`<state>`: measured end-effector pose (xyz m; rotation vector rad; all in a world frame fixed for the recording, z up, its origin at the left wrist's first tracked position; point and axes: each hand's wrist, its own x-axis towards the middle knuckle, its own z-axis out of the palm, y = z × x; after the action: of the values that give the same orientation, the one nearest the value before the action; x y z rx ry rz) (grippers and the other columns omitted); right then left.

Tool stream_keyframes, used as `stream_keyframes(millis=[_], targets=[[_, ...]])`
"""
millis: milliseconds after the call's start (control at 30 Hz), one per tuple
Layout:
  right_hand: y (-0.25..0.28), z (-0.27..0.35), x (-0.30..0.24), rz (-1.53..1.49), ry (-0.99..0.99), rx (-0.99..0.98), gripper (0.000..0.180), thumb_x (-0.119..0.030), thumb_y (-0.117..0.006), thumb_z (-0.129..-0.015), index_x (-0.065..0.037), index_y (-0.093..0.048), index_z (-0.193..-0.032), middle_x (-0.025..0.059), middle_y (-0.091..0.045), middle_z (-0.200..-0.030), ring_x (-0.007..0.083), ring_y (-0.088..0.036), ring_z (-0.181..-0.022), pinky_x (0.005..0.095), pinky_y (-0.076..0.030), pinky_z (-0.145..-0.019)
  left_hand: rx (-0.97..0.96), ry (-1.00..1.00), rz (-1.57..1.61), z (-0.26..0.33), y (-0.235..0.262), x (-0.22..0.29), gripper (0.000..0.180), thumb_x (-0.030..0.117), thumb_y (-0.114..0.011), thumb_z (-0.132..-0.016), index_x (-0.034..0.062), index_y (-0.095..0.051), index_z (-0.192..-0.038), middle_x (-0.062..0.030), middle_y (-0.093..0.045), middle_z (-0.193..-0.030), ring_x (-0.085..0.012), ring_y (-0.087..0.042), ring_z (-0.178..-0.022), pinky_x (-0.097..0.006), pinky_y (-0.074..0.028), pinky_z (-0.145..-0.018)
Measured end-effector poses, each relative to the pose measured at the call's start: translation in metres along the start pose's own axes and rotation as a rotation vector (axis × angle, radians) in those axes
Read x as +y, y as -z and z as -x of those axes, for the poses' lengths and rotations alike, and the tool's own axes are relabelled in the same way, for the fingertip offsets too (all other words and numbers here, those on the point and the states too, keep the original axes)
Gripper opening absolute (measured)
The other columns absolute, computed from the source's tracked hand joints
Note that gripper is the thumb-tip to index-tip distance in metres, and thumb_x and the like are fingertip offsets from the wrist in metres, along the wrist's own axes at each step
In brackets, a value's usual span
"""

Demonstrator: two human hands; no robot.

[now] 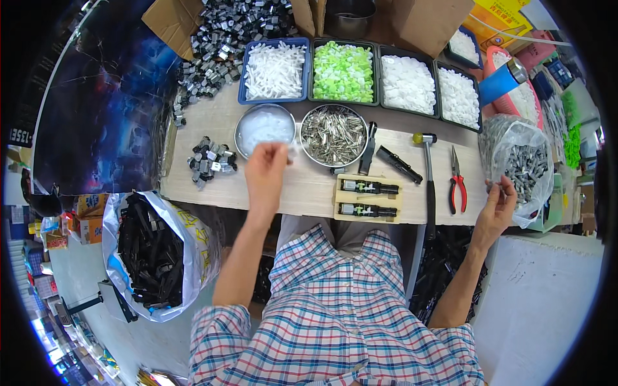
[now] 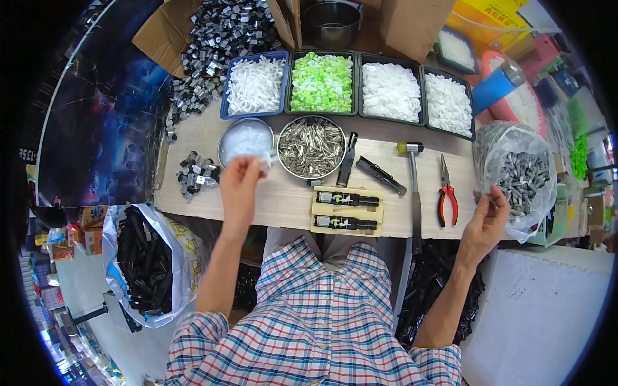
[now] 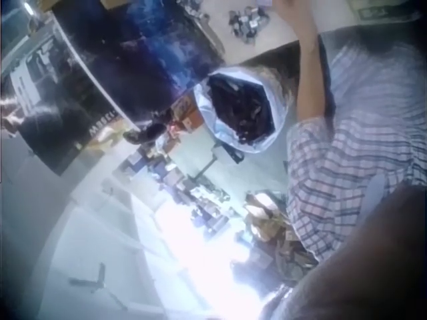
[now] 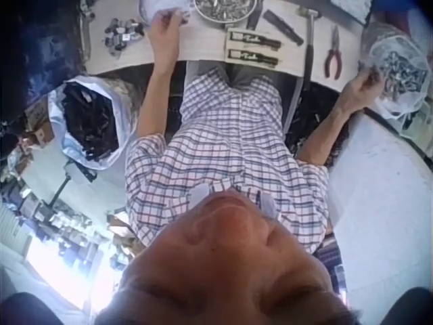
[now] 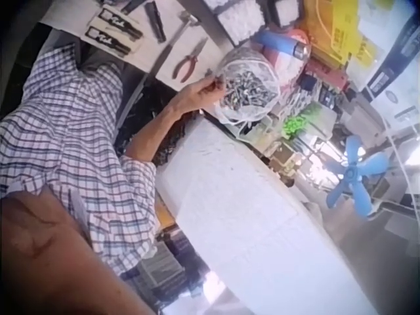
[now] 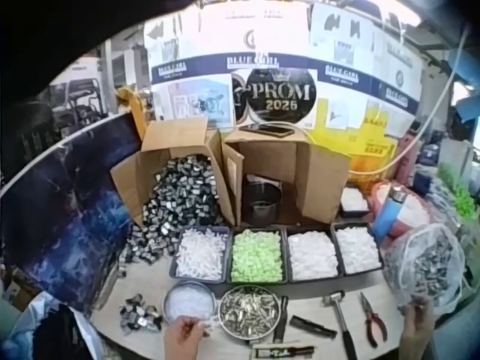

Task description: Assembling small mechanical and electronic components into a fixture on a workbench.

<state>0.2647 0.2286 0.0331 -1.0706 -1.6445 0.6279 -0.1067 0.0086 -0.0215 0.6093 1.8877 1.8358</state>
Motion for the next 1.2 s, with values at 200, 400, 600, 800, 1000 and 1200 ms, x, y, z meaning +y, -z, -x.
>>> stream_keyframes(millis=[200, 400, 600, 800, 1000, 1200], targets=[[-0.025, 0.017, -0.017, -0.02, -0.051, -0.104, 0.025, -0.003, -0.054, -0.105, 0.002, -0.056, -0.129, 0.0066, -0.06, -0.113, 0.0137, -0.064, -0.102, 0.0263, -0.05, -0.091, 0.009, -0.047, -0.228, 0.05, 0.013, -0.029, 0.011, 0.003, -0.064, -0.099, -0.0031, -0.065, -0.108, -0.0053, -0.069, -0.1, -0.0073, -0.062, -0.089, -0.022, -0.049, -0.082], [-0.041, 0.027, -0.029, -0.095, -0.029, -0.168, 0.027, -0.003, -0.055, -0.105, 0.002, -0.055, -0.132, 0.0056, -0.06, -0.11, 0.0116, -0.062, -0.101, 0.0255, -0.051, -0.092, 0.104, -0.227, -0.234, 0.05, 0.02, -0.023, 0.008, 0.001, -0.06, -0.101, -0.003, -0.061, -0.107, -0.0108, -0.068, -0.113, -0.0122, -0.062, -0.102, -0.025, -0.049, -0.092], [-0.044, 0.033, -0.032, -0.142, -0.034, -0.207, 0.03, -0.003, -0.056, -0.104, 0.001, -0.054, -0.134, 0.0046, -0.059, -0.111, 0.011, -0.061, -0.101, 0.0253, -0.05, -0.094, 0.127, -0.224, -0.02, 0.039, 0.018, -0.003, 0.011, 0.004, -0.055, -0.102, -0.003, -0.052, -0.11, -0.0171, -0.07, -0.105, -0.0131, -0.064, -0.091, -0.026, -0.051, -0.082], [-0.048, 0.036, -0.034, -0.217, -0.05, -0.216, 0.031, -0.004, -0.059, -0.103, 0.0, -0.054, -0.134, 0.0049, -0.061, -0.112, 0.0116, -0.062, -0.097, 0.0247, -0.05, -0.091, 0.106, -0.077, -0.27, 0.012, 0.028, 0.008, 0.01, 0.007, -0.061, -0.101, -0.0021, -0.059, -0.106, -0.01, -0.07, -0.086, -0.0131, -0.065, -0.075, -0.029, -0.051, -0.069], [-0.054, 0.05, -0.031, -0.13, -0.079, -0.289, 0.025, -0.007, -0.063, -0.102, 0.0, -0.059, -0.125, 0.0025, -0.064, -0.104, 0.0096, -0.062, -0.091, 0.0228, -0.05, -0.086, 0.042, -0.363, -0.651, -0.011, 0.033, 0.014, 0.009, 0.002, -0.065, -0.094, -0.002, -0.065, -0.103, -0.0143, -0.066, -0.086, -0.0272, -0.065, -0.073, -0.036, -0.051, -0.066], [-0.067, 0.068, -0.046, -0.126, -0.134, -0.48, 0.01, -0.003, -0.064, -0.1, -0.002, -0.06, -0.109, 0.0007, -0.063, -0.099, 0.0081, -0.059, -0.089, 0.0215, -0.048, -0.083, 0.039, -0.528, -0.857, -0.024, 0.031, 0.014, 0.022, -0.006, -0.062, -0.089, 0.0005, -0.068, -0.109, -0.0143, -0.064, -0.098, -0.0335, -0.065, -0.09, -0.042, -0.053, -0.075]])
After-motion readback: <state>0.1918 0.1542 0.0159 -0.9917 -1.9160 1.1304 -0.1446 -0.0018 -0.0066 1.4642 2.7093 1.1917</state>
